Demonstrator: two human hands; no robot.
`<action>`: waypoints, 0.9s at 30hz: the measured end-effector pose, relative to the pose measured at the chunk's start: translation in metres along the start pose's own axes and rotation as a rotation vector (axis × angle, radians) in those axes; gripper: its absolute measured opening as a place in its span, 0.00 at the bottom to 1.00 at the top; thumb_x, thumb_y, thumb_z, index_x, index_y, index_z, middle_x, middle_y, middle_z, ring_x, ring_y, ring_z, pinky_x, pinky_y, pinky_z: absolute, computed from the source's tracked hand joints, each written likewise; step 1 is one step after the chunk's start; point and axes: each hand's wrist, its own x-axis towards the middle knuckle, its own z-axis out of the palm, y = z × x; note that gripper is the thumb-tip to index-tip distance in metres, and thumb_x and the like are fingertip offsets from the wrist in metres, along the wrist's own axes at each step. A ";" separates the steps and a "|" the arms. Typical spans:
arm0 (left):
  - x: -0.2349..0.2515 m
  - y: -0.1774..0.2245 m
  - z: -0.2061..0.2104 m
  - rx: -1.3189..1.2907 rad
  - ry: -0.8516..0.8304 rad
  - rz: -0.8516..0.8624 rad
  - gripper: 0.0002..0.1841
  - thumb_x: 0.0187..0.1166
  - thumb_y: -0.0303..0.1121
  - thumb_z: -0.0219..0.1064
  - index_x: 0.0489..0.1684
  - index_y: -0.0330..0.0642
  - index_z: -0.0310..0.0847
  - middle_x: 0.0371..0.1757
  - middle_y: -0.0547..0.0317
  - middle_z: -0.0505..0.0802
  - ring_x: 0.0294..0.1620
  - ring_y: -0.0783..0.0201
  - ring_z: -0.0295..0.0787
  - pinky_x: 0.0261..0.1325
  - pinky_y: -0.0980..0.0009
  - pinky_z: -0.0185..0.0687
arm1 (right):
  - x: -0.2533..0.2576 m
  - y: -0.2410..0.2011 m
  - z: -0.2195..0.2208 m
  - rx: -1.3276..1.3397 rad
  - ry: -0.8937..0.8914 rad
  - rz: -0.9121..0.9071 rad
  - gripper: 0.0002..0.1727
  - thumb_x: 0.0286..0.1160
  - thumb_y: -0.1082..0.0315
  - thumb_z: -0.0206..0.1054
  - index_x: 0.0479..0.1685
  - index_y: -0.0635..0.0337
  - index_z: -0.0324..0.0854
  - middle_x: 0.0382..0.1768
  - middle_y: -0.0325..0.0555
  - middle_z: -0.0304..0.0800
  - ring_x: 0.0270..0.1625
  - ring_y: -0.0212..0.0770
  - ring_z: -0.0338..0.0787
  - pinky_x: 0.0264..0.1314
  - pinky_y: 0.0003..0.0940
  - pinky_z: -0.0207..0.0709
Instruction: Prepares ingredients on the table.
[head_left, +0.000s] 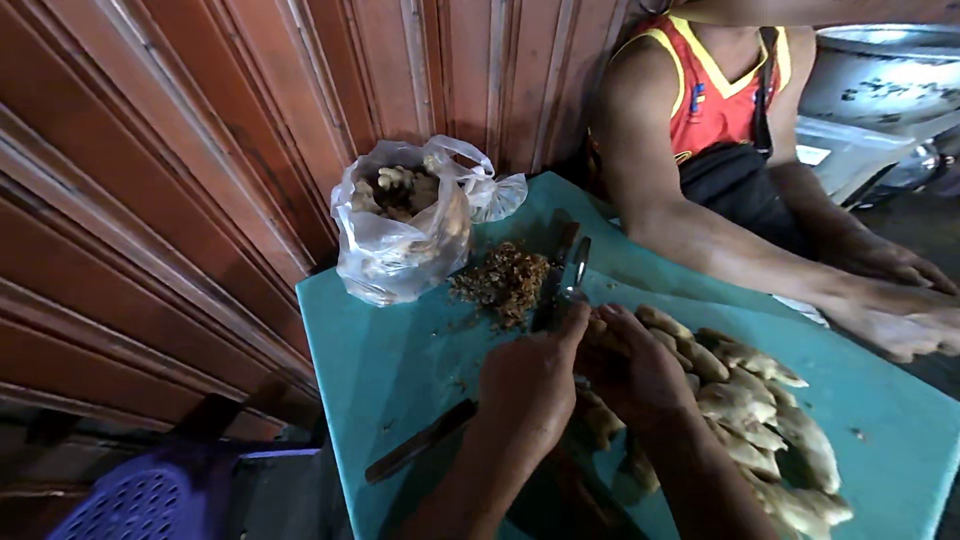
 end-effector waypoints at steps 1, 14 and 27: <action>0.001 -0.002 0.000 0.001 0.008 0.005 0.35 0.90 0.31 0.56 0.94 0.77 0.52 0.44 0.51 0.94 0.44 0.48 0.93 0.43 0.52 0.87 | 0.000 -0.001 0.000 0.002 0.000 0.029 0.20 0.93 0.59 0.43 0.33 0.50 0.76 0.18 0.35 0.75 0.15 0.25 0.71 0.17 0.19 0.67; -0.003 0.001 -0.008 0.041 -0.115 -0.004 0.33 0.92 0.32 0.53 0.95 0.73 0.51 0.48 0.46 0.93 0.51 0.43 0.92 0.49 0.47 0.87 | -0.001 -0.008 0.000 -0.102 0.073 0.123 0.21 0.91 0.62 0.45 0.26 0.53 0.76 0.13 0.35 0.72 0.11 0.25 0.66 0.12 0.18 0.60; -0.004 0.005 -0.006 -0.160 -0.113 -0.017 0.34 0.94 0.40 0.52 0.98 0.68 0.41 0.51 0.47 0.93 0.55 0.47 0.92 0.57 0.49 0.87 | -0.003 -0.003 0.011 0.179 0.069 0.169 0.26 0.91 0.58 0.41 0.26 0.55 0.78 0.12 0.37 0.75 0.10 0.25 0.72 0.12 0.16 0.68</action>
